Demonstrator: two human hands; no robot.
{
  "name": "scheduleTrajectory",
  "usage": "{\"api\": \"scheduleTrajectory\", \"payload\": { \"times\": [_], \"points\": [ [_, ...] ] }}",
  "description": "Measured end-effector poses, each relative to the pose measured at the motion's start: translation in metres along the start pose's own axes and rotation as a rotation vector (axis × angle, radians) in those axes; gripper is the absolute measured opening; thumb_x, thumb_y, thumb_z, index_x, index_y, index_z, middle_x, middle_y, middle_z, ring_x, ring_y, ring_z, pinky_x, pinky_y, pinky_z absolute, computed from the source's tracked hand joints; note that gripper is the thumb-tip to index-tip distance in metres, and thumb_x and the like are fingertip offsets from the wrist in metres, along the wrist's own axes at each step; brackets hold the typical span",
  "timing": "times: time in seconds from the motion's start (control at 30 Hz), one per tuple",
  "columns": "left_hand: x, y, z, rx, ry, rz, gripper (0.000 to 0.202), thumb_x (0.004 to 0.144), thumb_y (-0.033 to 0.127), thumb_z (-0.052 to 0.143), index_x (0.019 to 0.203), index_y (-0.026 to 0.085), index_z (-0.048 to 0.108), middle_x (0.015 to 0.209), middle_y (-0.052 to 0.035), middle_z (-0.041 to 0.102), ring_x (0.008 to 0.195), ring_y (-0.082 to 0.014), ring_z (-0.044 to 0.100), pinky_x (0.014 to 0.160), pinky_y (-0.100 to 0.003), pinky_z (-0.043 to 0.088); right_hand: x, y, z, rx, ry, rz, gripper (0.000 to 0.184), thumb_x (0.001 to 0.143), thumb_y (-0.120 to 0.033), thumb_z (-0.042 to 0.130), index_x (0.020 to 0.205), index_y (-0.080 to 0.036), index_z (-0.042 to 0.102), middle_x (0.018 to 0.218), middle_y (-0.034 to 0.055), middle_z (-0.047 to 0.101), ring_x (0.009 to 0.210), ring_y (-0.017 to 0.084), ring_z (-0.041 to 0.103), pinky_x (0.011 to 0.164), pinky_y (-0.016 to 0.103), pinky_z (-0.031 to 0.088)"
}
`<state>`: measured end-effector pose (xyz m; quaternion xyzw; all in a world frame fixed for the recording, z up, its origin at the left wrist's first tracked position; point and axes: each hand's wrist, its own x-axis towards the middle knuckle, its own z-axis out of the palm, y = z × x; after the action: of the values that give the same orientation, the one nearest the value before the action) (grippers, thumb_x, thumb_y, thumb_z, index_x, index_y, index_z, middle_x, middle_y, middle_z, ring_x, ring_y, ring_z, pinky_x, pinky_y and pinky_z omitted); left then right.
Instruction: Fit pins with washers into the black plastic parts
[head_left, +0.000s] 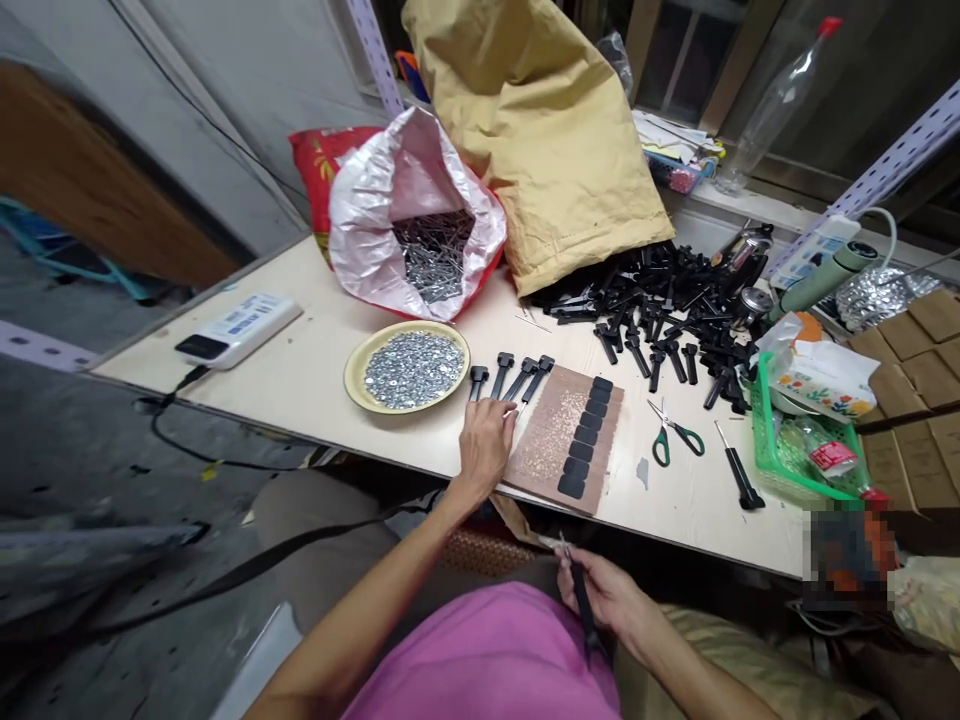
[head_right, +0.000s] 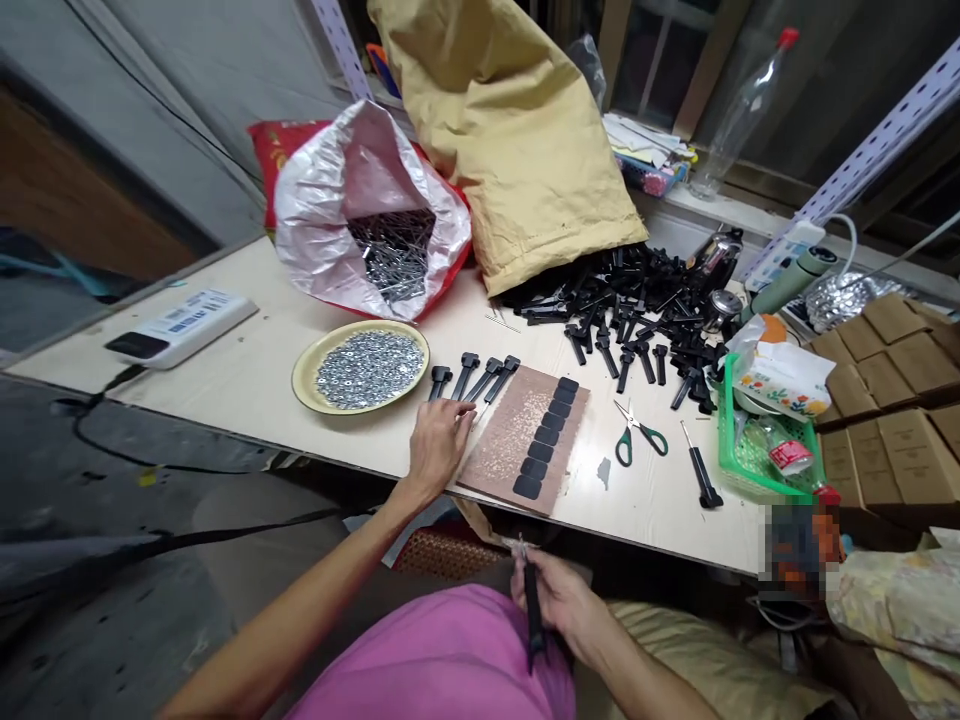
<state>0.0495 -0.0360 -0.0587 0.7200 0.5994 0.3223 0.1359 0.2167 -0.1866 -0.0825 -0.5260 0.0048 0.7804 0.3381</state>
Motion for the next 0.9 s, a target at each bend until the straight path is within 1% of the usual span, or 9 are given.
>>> {"api": "scheduleTrajectory", "payload": {
  "times": [0.2, 0.33, 0.4, 0.47, 0.57, 0.63, 0.73, 0.8, 0.9],
  "points": [
    [0.015, -0.008, -0.006, 0.376, -0.134, -0.098, 0.016, 0.084, 0.023, 0.051, 0.083, 0.016, 0.065, 0.088, -0.012, 0.064, 0.091, -0.0295, 0.056, 0.071, -0.036, 0.044, 0.031, 0.001, 0.012, 0.146, 0.009, -0.117, 0.02, 0.079, -0.034, 0.064, 0.078, -0.014, 0.06, 0.082, 0.0103, 0.068, 0.087, 0.018, 0.068, 0.082, 0.03, 0.053],
    [0.02, -0.009, -0.009, 0.354, -0.146, -0.154, 0.018, 0.085, 0.019, 0.045, 0.08, 0.016, 0.063, 0.087, -0.0128, 0.064, 0.091, -0.0291, 0.056, 0.068, -0.034, 0.043, 0.004, 0.021, 0.016, -0.279, -0.059, -0.264, 0.032, 0.082, -0.043, 0.061, 0.094, -0.014, 0.063, 0.088, 0.0111, 0.069, 0.078, 0.018, 0.069, 0.075, 0.033, 0.055],
    [0.019, -0.007, -0.016, 0.278, -0.106, -0.181, 0.02, 0.086, 0.02, 0.044, 0.081, 0.016, 0.062, 0.089, -0.0137, 0.064, 0.091, -0.0287, 0.056, 0.07, -0.035, 0.043, -0.013, 0.015, 0.024, -0.697, -0.095, -0.653, 0.026, 0.088, -0.037, 0.055, 0.102, -0.017, 0.065, 0.09, 0.0097, 0.07, 0.078, 0.018, 0.069, 0.073, 0.034, 0.056],
    [0.015, -0.002, -0.029, 0.133, -0.079, -0.194, 0.02, 0.087, 0.024, 0.043, 0.083, 0.017, 0.061, 0.087, -0.0112, 0.064, 0.088, -0.0261, 0.057, 0.072, -0.034, 0.043, -0.023, -0.007, 0.039, -1.099, -0.073, -1.225, 0.024, 0.092, -0.024, 0.047, 0.108, -0.022, 0.066, 0.099, 0.0087, 0.07, 0.094, 0.019, 0.066, 0.083, 0.035, 0.053],
    [0.004, 0.009, -0.053, -0.236, -0.22, -0.174, 0.021, 0.086, 0.031, 0.044, 0.079, 0.019, 0.059, 0.077, -0.004, 0.062, 0.076, -0.0194, 0.056, 0.068, -0.03, 0.044, -0.024, -0.055, 0.069, -1.517, 0.094, -1.947, 0.037, 0.091, -0.01, 0.045, 0.121, -0.025, 0.059, 0.112, 0.0065, 0.067, 0.12, 0.023, 0.052, 0.102, 0.045, 0.04],
    [-0.002, 0.013, -0.069, -0.511, -0.422, -0.155, 0.026, 0.084, 0.038, 0.046, 0.075, 0.018, 0.059, 0.07, -0.0013, 0.06, 0.067, -0.0156, 0.053, 0.062, -0.026, 0.043, -0.017, -0.083, 0.088, -1.712, 0.151, -2.182, 0.037, 0.091, -0.011, 0.046, 0.124, -0.024, 0.057, 0.111, 0.0055, 0.068, 0.118, 0.023, 0.052, 0.104, 0.047, 0.035],
    [-0.002, 0.007, -0.087, -0.716, -0.596, -0.173, 0.032, 0.082, 0.044, 0.048, 0.077, 0.015, 0.063, 0.065, 0.0, 0.058, 0.059, -0.0129, 0.05, 0.056, -0.024, 0.041, -0.006, -0.105, 0.106, -1.857, 0.078, -2.315, 0.031, 0.093, -0.015, 0.045, 0.119, -0.021, 0.06, 0.095, 0.0042, 0.071, 0.091, 0.017, 0.062, 0.094, 0.039, 0.041],
    [0.008, -0.006, -0.092, -0.612, -0.457, -0.221, 0.034, 0.084, 0.042, 0.045, 0.084, 0.015, 0.066, 0.068, -0.0019, 0.06, 0.062, -0.0147, 0.053, 0.058, -0.025, 0.043, -0.002, -0.108, 0.111, -1.851, 0.081, -2.325, 0.028, 0.093, -0.013, 0.044, 0.112, -0.018, 0.063, 0.088, 0.0049, 0.071, 0.077, 0.014, 0.06, 0.079, 0.032, 0.044],
    [0.03, -0.032, -0.088, -0.116, -0.005, -0.283, 0.03, 0.086, 0.029, 0.041, 0.09, 0.016, 0.068, 0.084, -0.0089, 0.064, 0.086, -0.0233, 0.057, 0.074, -0.033, 0.046, 0.0, -0.106, 0.115, -1.734, 0.218, -2.272, 0.022, 0.091, -0.011, 0.047, 0.1, -0.016, 0.067, 0.084, 0.0059, 0.07, 0.072, 0.013, 0.058, 0.068, 0.028, 0.042]
  ]
}}
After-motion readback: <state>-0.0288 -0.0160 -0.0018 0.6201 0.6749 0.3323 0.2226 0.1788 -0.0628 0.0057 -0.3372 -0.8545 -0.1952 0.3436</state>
